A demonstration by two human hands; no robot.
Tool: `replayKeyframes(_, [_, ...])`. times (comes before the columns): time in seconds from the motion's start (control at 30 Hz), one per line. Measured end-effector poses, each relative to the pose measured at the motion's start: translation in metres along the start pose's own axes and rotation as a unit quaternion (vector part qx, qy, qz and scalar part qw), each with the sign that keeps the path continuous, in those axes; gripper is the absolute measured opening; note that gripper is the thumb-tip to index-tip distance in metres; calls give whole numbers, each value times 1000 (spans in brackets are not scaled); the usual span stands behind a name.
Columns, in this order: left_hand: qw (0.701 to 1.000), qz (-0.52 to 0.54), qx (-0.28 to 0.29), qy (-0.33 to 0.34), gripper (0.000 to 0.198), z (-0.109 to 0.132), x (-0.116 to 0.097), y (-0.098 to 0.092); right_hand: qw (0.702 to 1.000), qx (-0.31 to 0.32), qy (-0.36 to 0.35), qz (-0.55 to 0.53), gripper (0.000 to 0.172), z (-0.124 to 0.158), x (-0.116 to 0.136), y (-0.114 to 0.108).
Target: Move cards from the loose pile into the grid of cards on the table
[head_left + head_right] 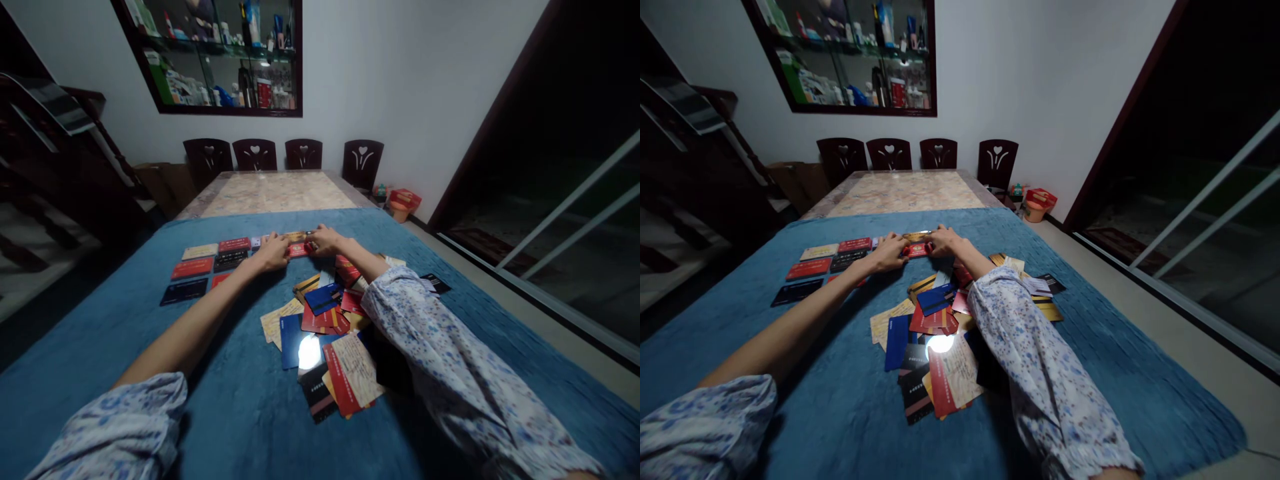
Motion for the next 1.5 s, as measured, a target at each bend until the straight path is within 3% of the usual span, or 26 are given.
replayKeyframes(0.47, [993,24,-98,60,29,39,-23,2,996,-67,-27,-43,38,53,-5,8])
replayKeyframes(0.7, [987,55,-113,96,27,65,-45,7,988,-121,-35,-93,32,89,12,20])
replayKeyframes(0.9, [979,89,-137,121,26,81,-60,19,977,-169,-52,-123,26,118,26,43])
replayKeyframes(1.23, [970,83,-87,209,32,99,-83,28,972,-194,-60,-116,25,139,41,66])
replayKeyframes(1.5, [970,63,-65,226,27,97,-80,31,974,-189,-69,-101,25,143,49,67])
Point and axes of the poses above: each hand's wrist, its own z-axis away from the middle knuckle, its own y-axis out of the palm, x = y × z, the point moved 1 cm from there along -z, towards the middle knuckle, and after that the axes turned 11 degrees about x, right-handed, at the moved point
